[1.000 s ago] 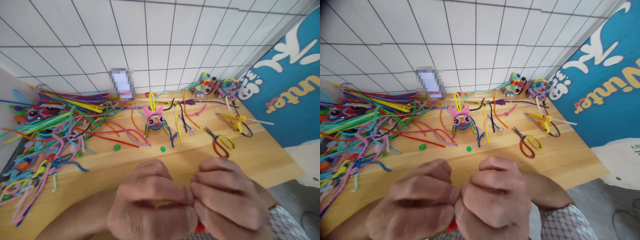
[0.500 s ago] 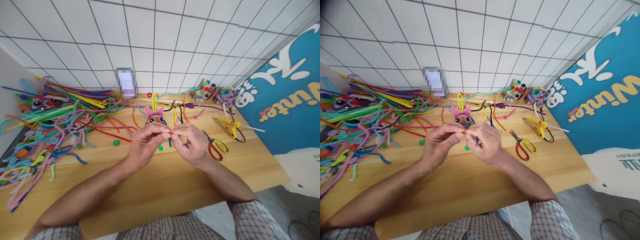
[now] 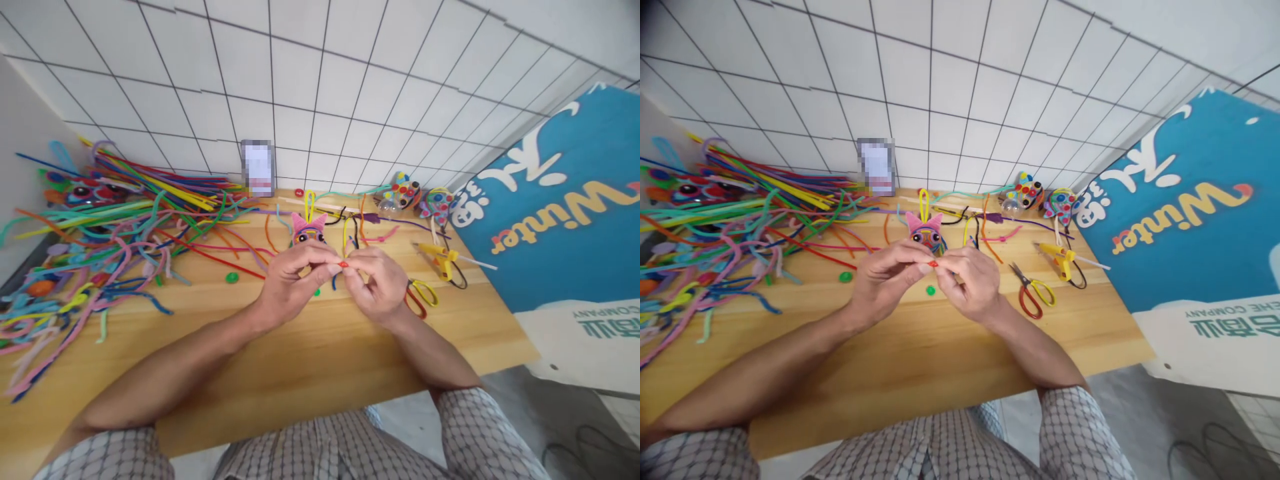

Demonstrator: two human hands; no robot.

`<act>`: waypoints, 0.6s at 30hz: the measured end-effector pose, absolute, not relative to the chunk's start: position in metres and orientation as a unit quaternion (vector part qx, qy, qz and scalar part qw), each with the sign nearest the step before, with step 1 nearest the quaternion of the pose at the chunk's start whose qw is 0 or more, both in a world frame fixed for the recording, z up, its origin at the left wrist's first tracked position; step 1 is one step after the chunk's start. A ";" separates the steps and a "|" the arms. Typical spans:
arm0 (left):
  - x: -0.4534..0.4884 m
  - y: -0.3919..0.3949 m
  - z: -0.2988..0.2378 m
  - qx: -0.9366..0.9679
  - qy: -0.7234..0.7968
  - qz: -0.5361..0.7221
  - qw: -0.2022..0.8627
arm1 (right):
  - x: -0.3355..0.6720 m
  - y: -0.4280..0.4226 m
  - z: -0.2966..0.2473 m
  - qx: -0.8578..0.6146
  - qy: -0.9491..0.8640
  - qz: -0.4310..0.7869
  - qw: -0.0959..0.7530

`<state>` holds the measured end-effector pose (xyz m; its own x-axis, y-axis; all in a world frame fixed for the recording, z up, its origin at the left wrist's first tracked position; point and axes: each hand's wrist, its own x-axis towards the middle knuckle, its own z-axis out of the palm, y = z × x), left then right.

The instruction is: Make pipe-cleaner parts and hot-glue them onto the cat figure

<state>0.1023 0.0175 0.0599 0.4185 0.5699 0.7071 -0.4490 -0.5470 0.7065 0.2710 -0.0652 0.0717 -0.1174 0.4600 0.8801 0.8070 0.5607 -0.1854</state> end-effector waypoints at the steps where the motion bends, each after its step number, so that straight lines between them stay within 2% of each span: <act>1: 0.102 0.017 0.061 0.700 0.039 0.541 0.464 | 0.271 -0.066 0.073 -0.435 -0.729 -0.172 0.500; 7: 0.100 0.018 0.062 0.715 0.040 0.545 0.436 | 0.270 -0.069 0.076 -0.440 -0.731 -0.164 0.495; 18: 0.101 0.018 0.059 0.694 0.068 0.516 0.497 | 0.270 -0.066 0.076 -0.439 -0.733 -0.178 0.489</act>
